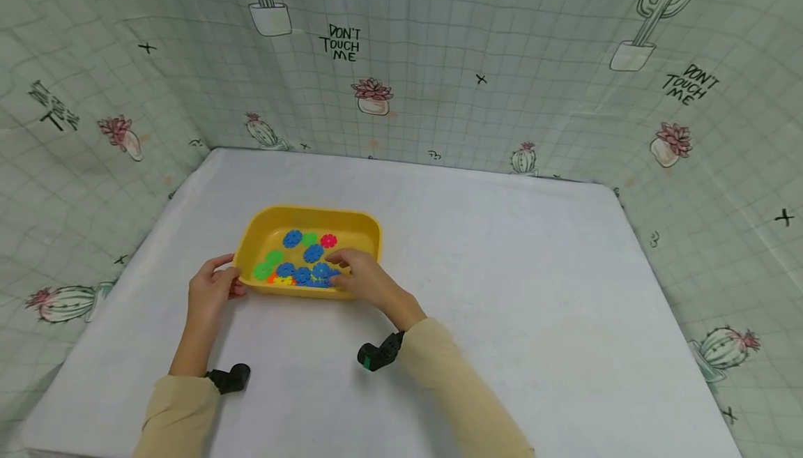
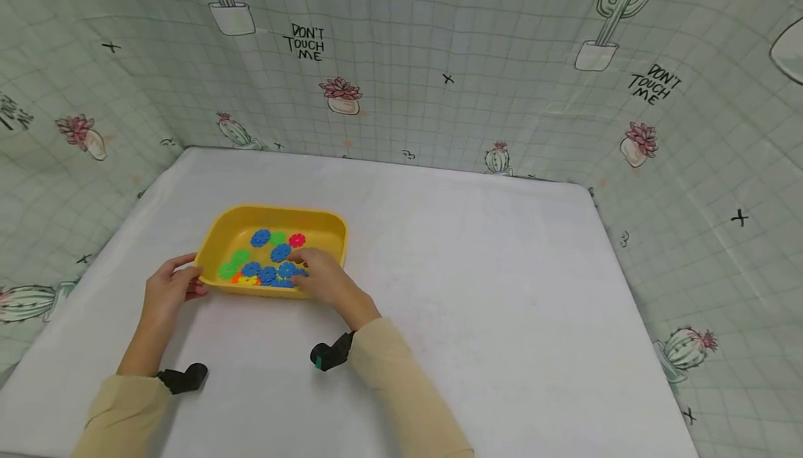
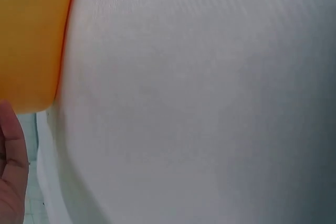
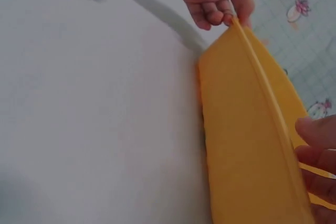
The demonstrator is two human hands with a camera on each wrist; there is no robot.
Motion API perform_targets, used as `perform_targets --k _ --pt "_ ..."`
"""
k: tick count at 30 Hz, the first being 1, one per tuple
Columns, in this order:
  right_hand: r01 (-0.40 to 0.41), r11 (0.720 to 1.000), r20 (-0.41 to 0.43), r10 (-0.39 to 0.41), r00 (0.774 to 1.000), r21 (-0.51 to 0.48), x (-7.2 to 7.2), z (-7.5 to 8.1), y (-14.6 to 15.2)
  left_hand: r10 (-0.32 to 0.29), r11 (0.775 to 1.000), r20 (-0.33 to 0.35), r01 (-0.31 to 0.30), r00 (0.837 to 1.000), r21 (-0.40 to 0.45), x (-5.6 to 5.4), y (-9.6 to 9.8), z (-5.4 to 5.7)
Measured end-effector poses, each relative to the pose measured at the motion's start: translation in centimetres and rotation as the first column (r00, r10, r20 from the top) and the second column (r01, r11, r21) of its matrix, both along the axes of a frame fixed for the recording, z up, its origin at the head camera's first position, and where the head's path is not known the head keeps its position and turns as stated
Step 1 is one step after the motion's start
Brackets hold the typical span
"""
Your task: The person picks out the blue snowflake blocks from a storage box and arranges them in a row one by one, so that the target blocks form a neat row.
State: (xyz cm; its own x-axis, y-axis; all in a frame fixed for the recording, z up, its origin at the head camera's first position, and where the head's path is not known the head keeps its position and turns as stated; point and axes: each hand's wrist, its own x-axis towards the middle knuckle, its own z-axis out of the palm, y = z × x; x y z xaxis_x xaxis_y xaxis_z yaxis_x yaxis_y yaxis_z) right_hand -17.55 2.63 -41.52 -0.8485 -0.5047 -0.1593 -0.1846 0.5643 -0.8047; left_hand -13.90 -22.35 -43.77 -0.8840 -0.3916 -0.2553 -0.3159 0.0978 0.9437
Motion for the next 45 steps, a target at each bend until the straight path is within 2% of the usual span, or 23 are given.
perform_targets --k 2,4,6,9,14,20,23,28,32,34,36,41,43,45 --pt "-0.01 1.0 0.0 0.01 1.0 0.025 -0.2 0.0 -0.4 -0.009 0.998 0.002 0.009 1.0 0.063 0.0 -0.3 -0.2" --pt "-0.017 0.998 -0.013 0.018 1.0 0.058 -0.6 -0.2 -0.6 -0.033 0.983 -0.009 0.034 0.999 0.18 0.1 -0.7 -0.1" --pt "-0.026 0.995 -0.033 0.03 0.999 0.096 -0.9 -0.3 -0.8 -0.057 0.961 -0.016 0.059 0.998 0.27 0.1 -0.9 -0.1" --pt "-0.042 0.987 -0.055 0.051 0.997 0.152 -1.4 -0.8 -1.0 -0.059 0.918 0.006 0.052 0.998 0.392 0.2 -1.2 -0.1" --pt "-0.035 0.964 -0.082 0.058 0.995 0.265 -1.8 -1.7 -1.3 -0.058 0.92 0.065 0.028 0.996 0.391 0.4 -1.0 -0.6" --pt "-0.006 0.922 -0.138 0.065 0.988 0.388 -2.0 -2.3 -1.9 0.009 0.929 0.088 -0.041 0.996 0.368 0.7 -0.9 -0.9" --pt "0.006 0.899 -0.162 0.072 0.984 0.438 -2.1 -2.3 -2.2 0.035 0.917 0.091 -0.068 0.995 0.393 0.8 -1.0 -0.6" --pt "0.014 0.873 -0.153 0.07 0.986 0.487 -2.1 -2.2 -2.5 0.064 0.893 0.112 -0.107 0.992 0.438 0.8 -1.0 -0.3" --pt "0.015 0.859 -0.138 0.065 0.988 0.512 -2.1 -2.0 -2.7 0.075 0.889 0.13 -0.125 0.989 0.441 0.7 -0.9 -0.1" --pt "0.016 0.851 -0.136 0.066 0.988 0.526 -2.1 -1.9 -2.6 0.075 0.888 0.127 -0.124 0.989 0.443 0.6 -1.0 -0.5" --pt "0.014 0.843 -0.139 0.072 0.988 0.538 -2.1 -2.0 -2.6 0.075 0.899 0.12 -0.119 0.99 0.422 0.5 -1.1 -1.1" --pt "0.008 0.832 -0.138 0.083 0.987 0.555 -2.3 -2.0 -2.9 0.095 0.896 0.089 -0.124 0.992 0.427 -0.1 -2.2 -3.5" --pt "0.009 0.825 -0.138 0.084 0.987 0.566 -2.3 -2.0 -3.0 0.096 0.884 0.077 -0.12 0.992 0.451 -0.2 -2.4 -3.8" --pt "0.013 0.817 -0.138 0.082 0.987 0.576 -2.4 -2.0 -3.1 0.091 0.881 0.068 -0.112 0.994 0.459 -0.1 -2.4 -3.5"
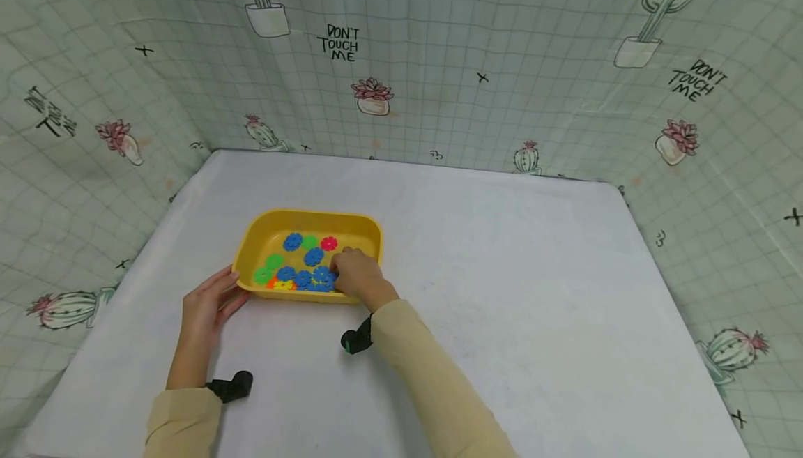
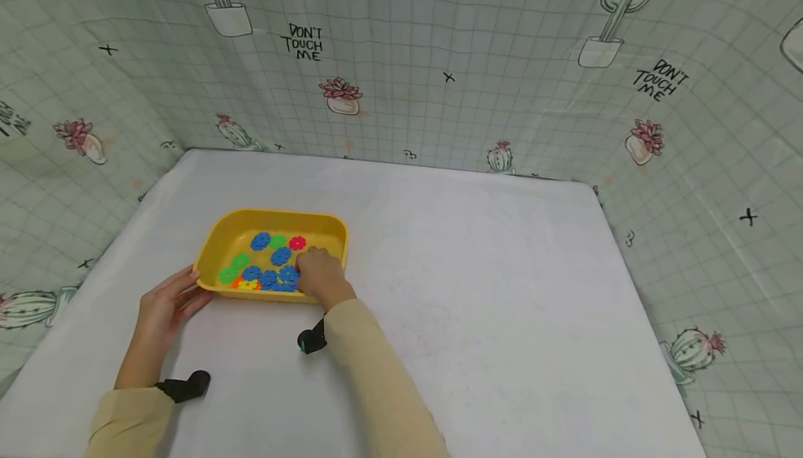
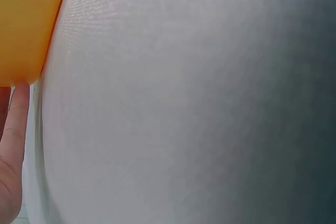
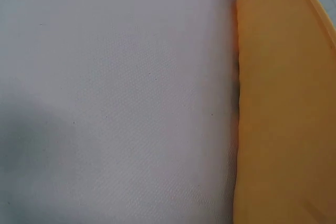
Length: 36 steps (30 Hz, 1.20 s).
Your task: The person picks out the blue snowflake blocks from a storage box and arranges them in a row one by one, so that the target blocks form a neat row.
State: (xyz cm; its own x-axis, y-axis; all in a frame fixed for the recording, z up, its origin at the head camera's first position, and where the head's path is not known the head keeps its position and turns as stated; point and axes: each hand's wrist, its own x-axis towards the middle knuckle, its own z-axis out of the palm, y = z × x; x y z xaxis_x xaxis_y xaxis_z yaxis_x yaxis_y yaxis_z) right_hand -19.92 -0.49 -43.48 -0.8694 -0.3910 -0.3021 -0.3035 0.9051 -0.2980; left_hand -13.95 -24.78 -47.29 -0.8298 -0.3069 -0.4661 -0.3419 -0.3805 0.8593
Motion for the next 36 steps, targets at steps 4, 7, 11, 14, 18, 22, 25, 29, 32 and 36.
perform_targets --k 4,7,11,14,18,22,25,29,32,36 --pt "0.004 1.0 0.0 -0.004 1.0 0.024 0.0 0.0 -0.1 -0.001 1.0 0.013 0.001 1.0 -0.019 0.4 0.7 1.5" --pt "0.008 0.999 -0.003 -0.008 1.0 0.039 -0.1 0.1 -0.1 0.005 1.0 0.044 -0.004 0.999 -0.025 0.6 1.2 2.5" --pt "0.006 0.998 -0.017 -0.005 1.0 0.058 -0.1 0.1 -0.2 -0.002 1.0 0.068 0.002 0.998 -0.01 0.6 1.3 3.1" --pt "0.004 0.998 -0.021 -0.003 1.0 0.059 -0.2 0.0 -0.2 -0.002 1.0 0.08 0.003 0.997 -0.012 0.6 1.4 3.1" --pt "0.014 0.999 -0.005 -0.014 1.0 0.037 -0.2 0.0 -0.2 0.001 1.0 0.095 0.001 0.996 -0.023 0.6 1.5 3.2" --pt "0.023 1.0 0.014 -0.023 1.0 0.001 -0.2 0.0 -0.2 0.005 1.0 0.086 -0.004 0.996 -0.016 0.7 1.5 3.2" --pt "0.014 1.0 0.013 -0.014 1.0 -0.021 -0.3 0.0 -0.1 0.013 1.0 0.077 -0.012 0.997 -0.01 0.7 1.5 3.2" --pt "-0.012 0.997 -0.032 0.01 0.999 -0.071 -0.2 0.2 0.2 0.025 0.999 0.076 -0.023 0.997 -0.023 0.5 1.5 2.8" --pt "-0.004 0.983 -0.053 -0.006 0.999 -0.182 0.0 0.6 0.9 0.03 0.999 0.081 -0.027 0.996 -0.043 0.4 1.4 2.3" --pt "0.07 0.912 -0.015 -0.083 0.996 -0.405 0.3 1.1 2.2 0.041 0.999 0.088 -0.038 0.995 -0.037 0.4 1.4 1.9"
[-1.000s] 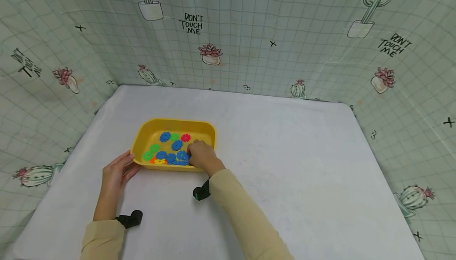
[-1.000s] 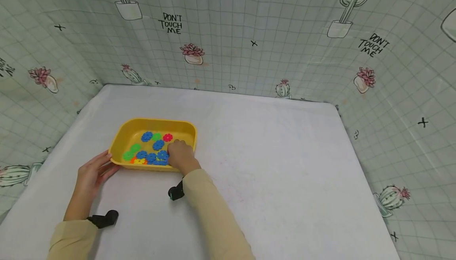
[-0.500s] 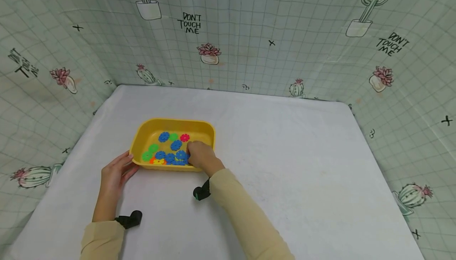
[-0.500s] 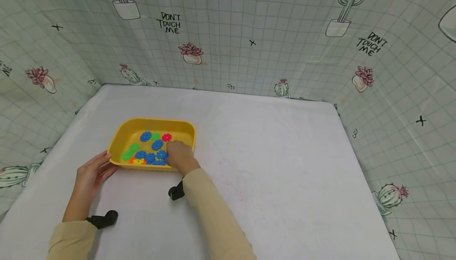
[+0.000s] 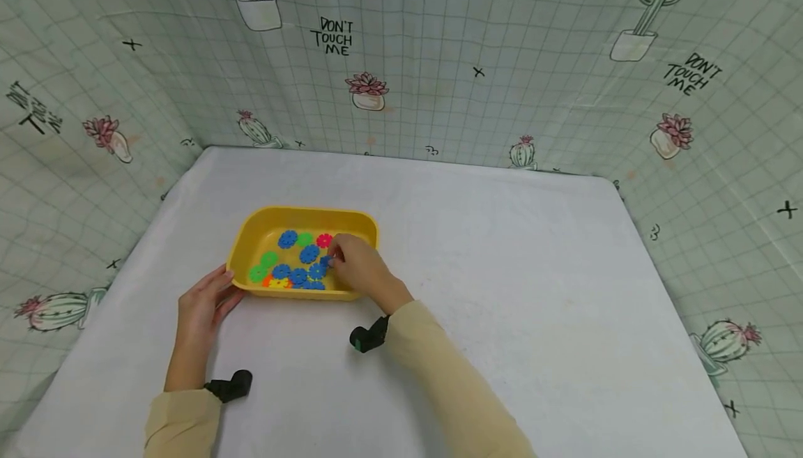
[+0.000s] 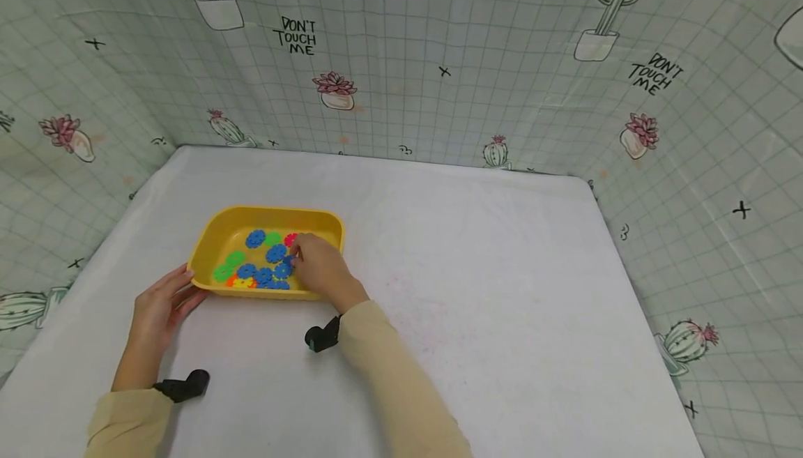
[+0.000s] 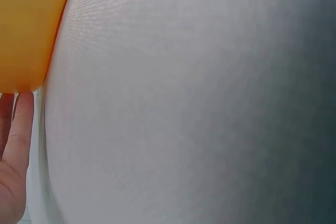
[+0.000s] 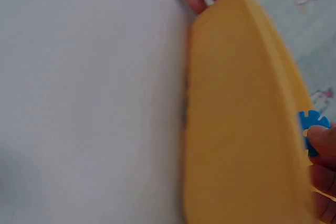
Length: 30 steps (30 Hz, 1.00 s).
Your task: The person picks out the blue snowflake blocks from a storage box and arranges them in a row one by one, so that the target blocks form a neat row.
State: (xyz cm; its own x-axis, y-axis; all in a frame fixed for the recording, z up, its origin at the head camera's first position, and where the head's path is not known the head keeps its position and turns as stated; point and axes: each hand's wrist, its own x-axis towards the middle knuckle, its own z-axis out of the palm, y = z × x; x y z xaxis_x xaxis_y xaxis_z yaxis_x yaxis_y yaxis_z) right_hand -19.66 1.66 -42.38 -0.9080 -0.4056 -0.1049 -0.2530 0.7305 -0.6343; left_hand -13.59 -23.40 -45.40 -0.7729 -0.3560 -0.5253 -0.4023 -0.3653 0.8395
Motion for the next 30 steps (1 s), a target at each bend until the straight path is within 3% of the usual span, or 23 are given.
perform_targets --k 3,6,10,17,24,30 --pt "0.067 0.981 0.032 -0.062 0.998 -0.181 0.1 0.3 1.2 0.005 1.0 -0.005 -0.005 1.0 -0.005 0.2 0.1 0.0" --pt "0.128 0.938 0.06 -0.115 0.992 -0.323 0.2 0.4 2.6 0.006 1.0 -0.014 -0.006 1.0 -0.001 0.4 0.2 0.3" --pt "0.225 0.876 0.11 -0.197 0.974 -0.427 0.1 -0.1 4.6 -0.002 1.0 -0.015 0.003 1.0 0.024 0.5 0.1 0.6" --pt "0.402 0.795 0.228 -0.333 0.915 -0.454 -0.3 -1.3 7.0 -0.03 0.999 -0.072 0.032 0.997 0.03 0.1 -0.8 -1.4" --pt "0.484 0.752 0.287 -0.392 0.874 -0.448 -0.8 -2.9 8.5 -0.042 0.998 -0.059 0.044 0.997 0.038 0.1 -0.7 -0.8" --pt "0.547 0.731 0.349 -0.428 0.834 -0.408 -1.0 -4.4 9.5 -0.048 0.999 0.002 0.048 0.999 0.003 0.3 0.0 1.1"
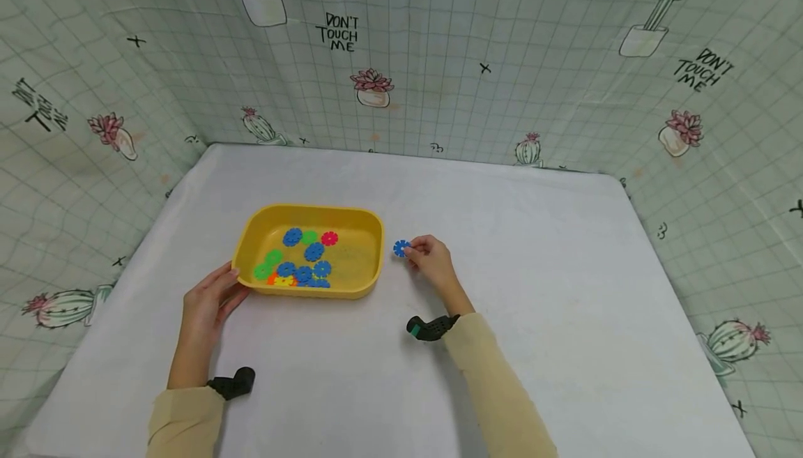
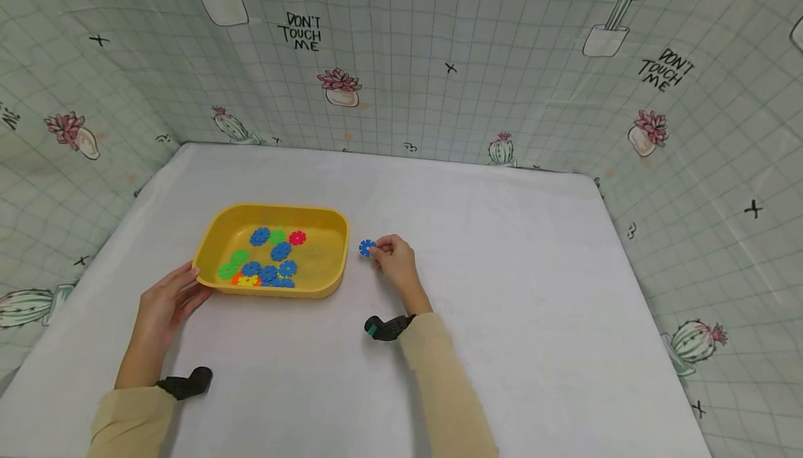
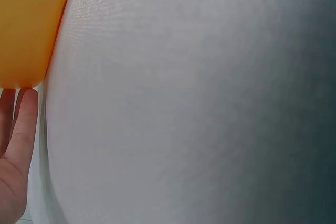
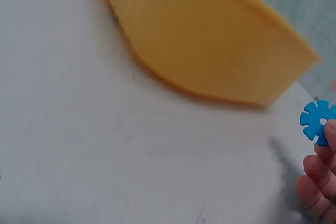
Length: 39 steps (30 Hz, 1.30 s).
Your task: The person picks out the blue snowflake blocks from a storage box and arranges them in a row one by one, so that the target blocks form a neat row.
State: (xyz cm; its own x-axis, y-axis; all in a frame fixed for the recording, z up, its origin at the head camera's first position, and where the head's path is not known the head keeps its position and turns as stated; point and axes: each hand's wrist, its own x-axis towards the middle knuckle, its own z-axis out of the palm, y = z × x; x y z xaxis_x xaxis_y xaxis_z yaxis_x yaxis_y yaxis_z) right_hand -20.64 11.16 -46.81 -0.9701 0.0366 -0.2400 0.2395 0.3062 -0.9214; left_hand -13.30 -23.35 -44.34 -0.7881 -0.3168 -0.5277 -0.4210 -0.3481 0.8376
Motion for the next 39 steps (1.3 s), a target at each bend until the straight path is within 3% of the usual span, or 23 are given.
perform_targets --k 5,13,21,24,32,35,39 --pt "0.022 0.999 0.051 -0.02 0.998 -0.024 -0.3 -0.9 0.8 0.009 1.0 0.015 -0.008 1.0 -0.018 0.0 0.3 0.3" --pt "0.006 1.0 0.071 -0.007 0.997 0.016 -0.8 -1.2 1.0 -0.002 0.998 -0.018 0.001 1.0 -0.069 -0.4 -0.2 -1.4" --pt "0.001 0.996 0.075 -0.007 0.997 0.089 -0.9 -0.9 0.8 0.014 1.0 -0.009 -0.014 1.0 0.003 -0.9 -1.1 -2.8" --pt "-0.018 0.988 0.075 0.007 0.997 0.155 -0.9 -0.7 0.6 0.015 1.0 -0.009 -0.015 1.0 0.009 -0.7 -1.0 -2.5" --pt "-0.056 0.954 0.09 0.031 0.995 0.295 -0.7 -0.2 0.1 0.011 0.999 -0.001 -0.011 1.0 0.041 0.2 0.1 0.3" --pt "-0.058 0.951 0.082 0.034 0.996 0.303 -0.7 -0.1 0.0 0.013 0.998 -0.004 -0.013 1.0 0.053 0.3 0.2 0.7" --pt "-0.057 0.951 0.077 0.035 0.996 0.305 -0.8 -0.1 -0.1 0.005 1.0 -0.005 -0.005 1.0 0.031 0.2 0.1 0.3"
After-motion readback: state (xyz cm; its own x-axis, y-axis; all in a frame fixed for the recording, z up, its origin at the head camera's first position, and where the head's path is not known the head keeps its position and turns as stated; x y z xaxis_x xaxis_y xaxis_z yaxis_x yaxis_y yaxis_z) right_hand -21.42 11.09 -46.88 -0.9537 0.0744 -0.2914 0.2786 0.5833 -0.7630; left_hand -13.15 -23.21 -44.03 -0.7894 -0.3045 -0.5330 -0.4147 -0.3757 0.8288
